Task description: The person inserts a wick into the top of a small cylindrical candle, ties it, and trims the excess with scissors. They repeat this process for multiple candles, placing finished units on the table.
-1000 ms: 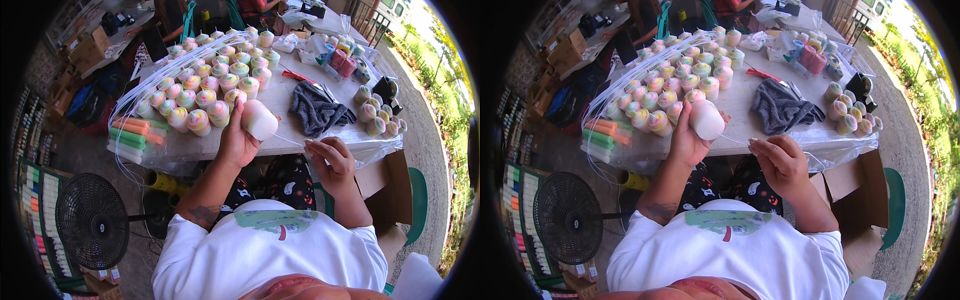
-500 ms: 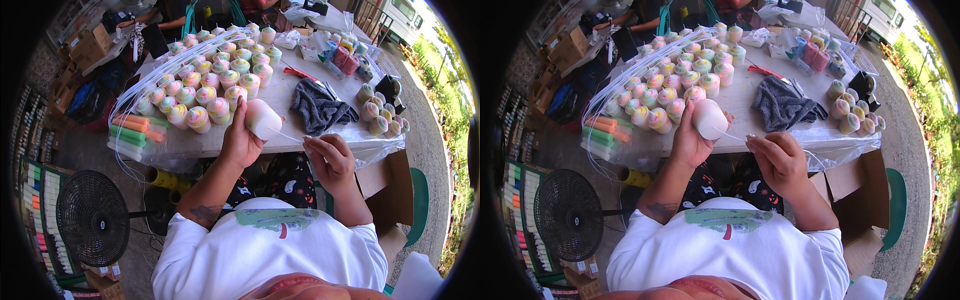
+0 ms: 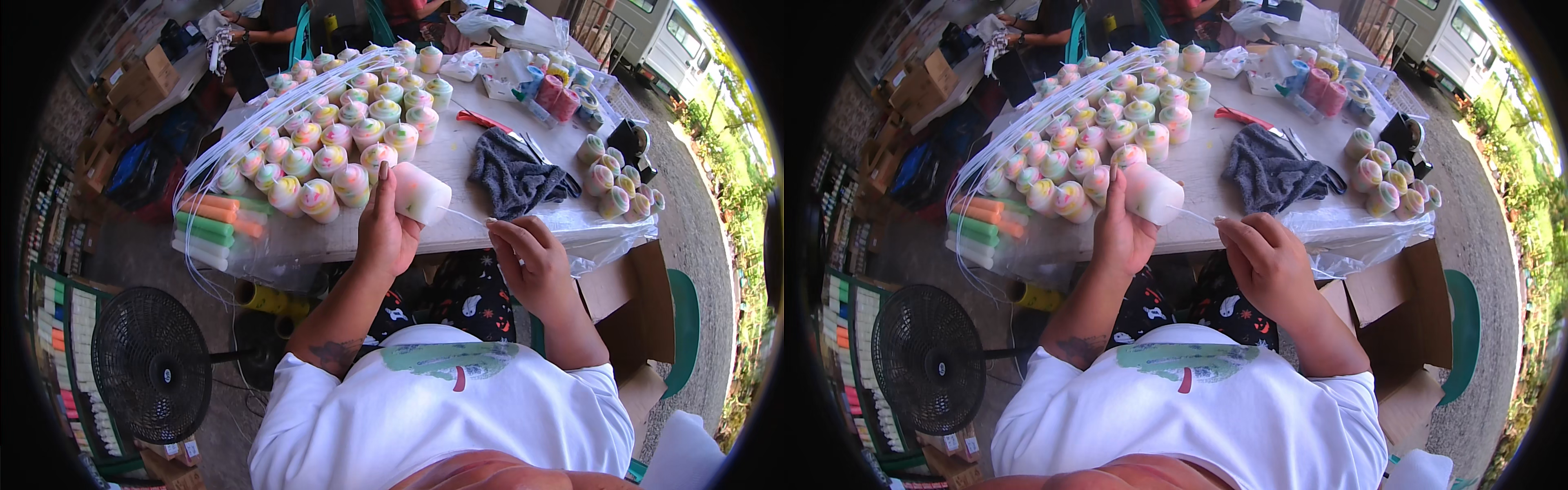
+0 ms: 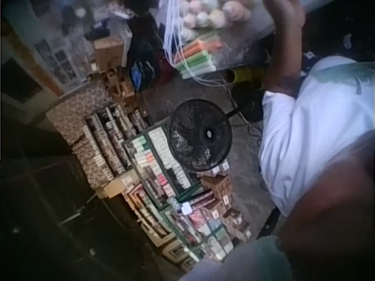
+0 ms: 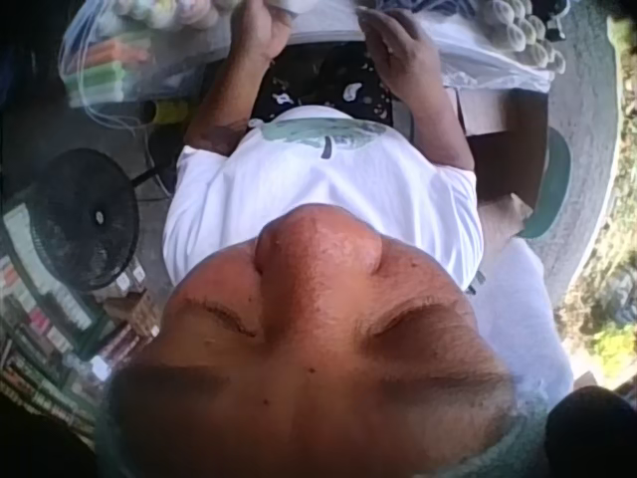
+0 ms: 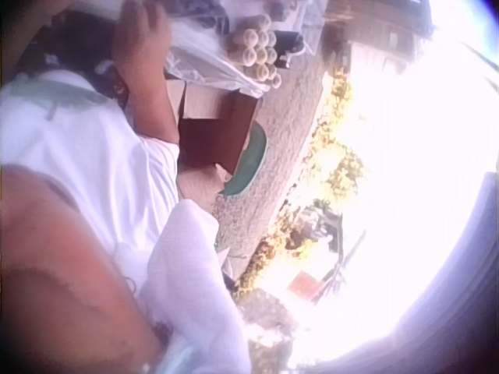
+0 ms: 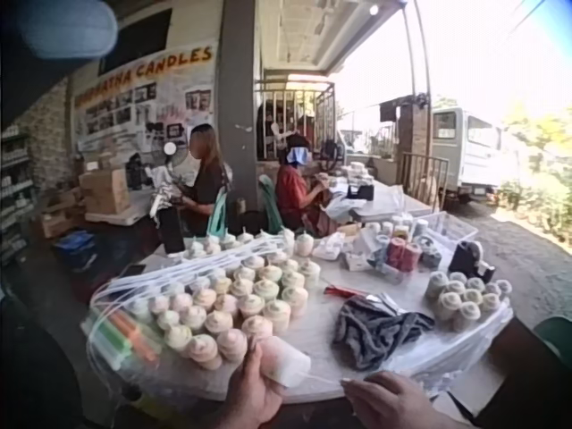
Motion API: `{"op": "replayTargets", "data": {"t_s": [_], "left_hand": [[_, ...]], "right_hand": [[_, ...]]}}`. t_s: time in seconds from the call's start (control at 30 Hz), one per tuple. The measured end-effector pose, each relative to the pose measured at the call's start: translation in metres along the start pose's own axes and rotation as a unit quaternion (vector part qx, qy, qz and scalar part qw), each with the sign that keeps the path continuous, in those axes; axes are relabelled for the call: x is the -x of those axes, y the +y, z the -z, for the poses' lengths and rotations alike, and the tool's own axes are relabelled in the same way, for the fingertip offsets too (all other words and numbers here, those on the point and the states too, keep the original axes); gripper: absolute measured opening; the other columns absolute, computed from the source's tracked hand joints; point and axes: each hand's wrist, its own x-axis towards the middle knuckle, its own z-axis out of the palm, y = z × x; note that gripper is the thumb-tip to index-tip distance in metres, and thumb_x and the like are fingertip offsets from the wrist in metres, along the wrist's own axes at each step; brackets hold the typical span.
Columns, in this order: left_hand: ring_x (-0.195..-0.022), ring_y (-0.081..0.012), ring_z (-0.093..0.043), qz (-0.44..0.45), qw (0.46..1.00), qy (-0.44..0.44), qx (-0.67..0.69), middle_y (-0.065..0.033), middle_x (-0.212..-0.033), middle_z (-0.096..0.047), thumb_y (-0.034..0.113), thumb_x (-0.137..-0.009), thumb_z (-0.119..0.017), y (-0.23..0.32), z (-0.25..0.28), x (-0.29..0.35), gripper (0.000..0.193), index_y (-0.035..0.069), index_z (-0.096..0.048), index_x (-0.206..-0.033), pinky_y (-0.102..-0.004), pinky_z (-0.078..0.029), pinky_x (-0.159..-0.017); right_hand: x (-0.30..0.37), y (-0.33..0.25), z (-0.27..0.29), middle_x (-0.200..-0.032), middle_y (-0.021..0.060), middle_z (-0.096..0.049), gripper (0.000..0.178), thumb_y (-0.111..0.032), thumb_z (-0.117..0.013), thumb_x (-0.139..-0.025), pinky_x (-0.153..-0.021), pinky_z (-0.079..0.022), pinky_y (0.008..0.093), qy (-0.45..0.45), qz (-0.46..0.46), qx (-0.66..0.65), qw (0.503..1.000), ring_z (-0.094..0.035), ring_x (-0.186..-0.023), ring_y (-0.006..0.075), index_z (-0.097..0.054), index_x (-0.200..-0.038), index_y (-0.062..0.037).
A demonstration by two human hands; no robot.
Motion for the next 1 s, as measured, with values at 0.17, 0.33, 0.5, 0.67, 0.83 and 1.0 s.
{"op": "replayTargets", "data": {"t_s": [0.17,0.33,0.5,0.67,0.83,1.0], "left_hand": [[-0.106,-0.0243,-0.061,-0.025,1.000,-0.005,-0.011,-0.0080,-0.115,-0.058,0.042,-0.100,-0.044,-0.004,-0.002,0.000,0.047,0.004,-0.044,-0.128,-0.0402,-0.051,-0.093],[-0.103,-0.0126,-0.055,-0.001,0.999,-0.043,-0.009,-0.0024,-0.112,-0.051,0.041,-0.099,-0.049,-0.012,-0.009,0.004,0.041,0.010,-0.044,-0.124,-0.0344,-0.050,-0.088],[-0.101,-0.0131,-0.055,-0.002,0.998,-0.062,-0.019,-0.0039,-0.112,-0.051,0.040,-0.099,-0.047,-0.016,-0.018,0.002,0.041,0.009,-0.041,-0.125,-0.0339,-0.051,-0.085],[-0.100,-0.0130,-0.055,-0.002,0.998,-0.065,-0.017,-0.0043,-0.111,-0.051,0.039,-0.099,-0.048,-0.015,-0.024,-0.002,0.040,0.009,-0.041,-0.125,-0.0336,-0.051,-0.084],[-0.101,-0.0151,-0.056,-0.015,0.998,-0.048,-0.034,-0.0050,-0.112,-0.052,0.040,-0.100,-0.047,-0.015,-0.026,-0.002,0.041,0.009,-0.042,-0.127,-0.0341,-0.051,-0.085],[-0.104,-0.0187,-0.059,-0.024,0.997,-0.031,-0.061,-0.0053,-0.114,-0.054,0.040,-0.101,-0.043,-0.025,-0.018,-0.003,0.042,0.010,-0.043,-0.130,-0.0361,-0.050,-0.088]], "right_hand": [[0.000,0.002,-0.008,-0.082,0.0104,-0.060,0.023,-0.003,-0.067,-0.081,-0.057,-0.049,0.0378,-0.008,-0.030,-0.026,0.999,-0.062,-0.067,0.0290,-0.065,-0.104,-0.0079],[-0.004,0.003,-0.012,-0.081,0.0102,-0.060,0.019,-0.005,-0.068,-0.082,-0.057,-0.050,0.0376,-0.006,-0.031,-0.028,0.999,-0.062,-0.067,0.0292,-0.065,-0.101,-0.0067],[-0.007,0.007,-0.015,-0.082,0.0113,-0.061,0.016,-0.002,-0.069,-0.081,-0.057,-0.050,0.0361,0.017,-0.034,-0.019,0.999,-0.063,-0.068,0.0279,-0.065,-0.097,-0.0047],[-0.014,0.006,-0.012,-0.082,0.0104,-0.061,0.015,-0.002,-0.069,-0.080,-0.059,-0.050,0.0363,0.023,-0.024,0.008,0.999,-0.062,-0.068,0.0278,-0.065,-0.094,-0.0046],[-0.015,0.007,-0.011,-0.081,0.0091,-0.060,0.014,-0.004,-0.068,-0.079,-0.061,-0.050,0.0379,0.011,-0.020,0.020,1.000,-0.061,-0.071,0.0289,-0.064,-0.092,-0.0055],[-0.016,0.008,-0.015,-0.081,0.0099,-0.060,0.015,-0.003,-0.067,-0.079,-0.061,-0.050,0.0383,0.002,-0.007,0.009,1.000,-0.061,-0.071,0.0295,-0.064,-0.093,-0.0049]]}}
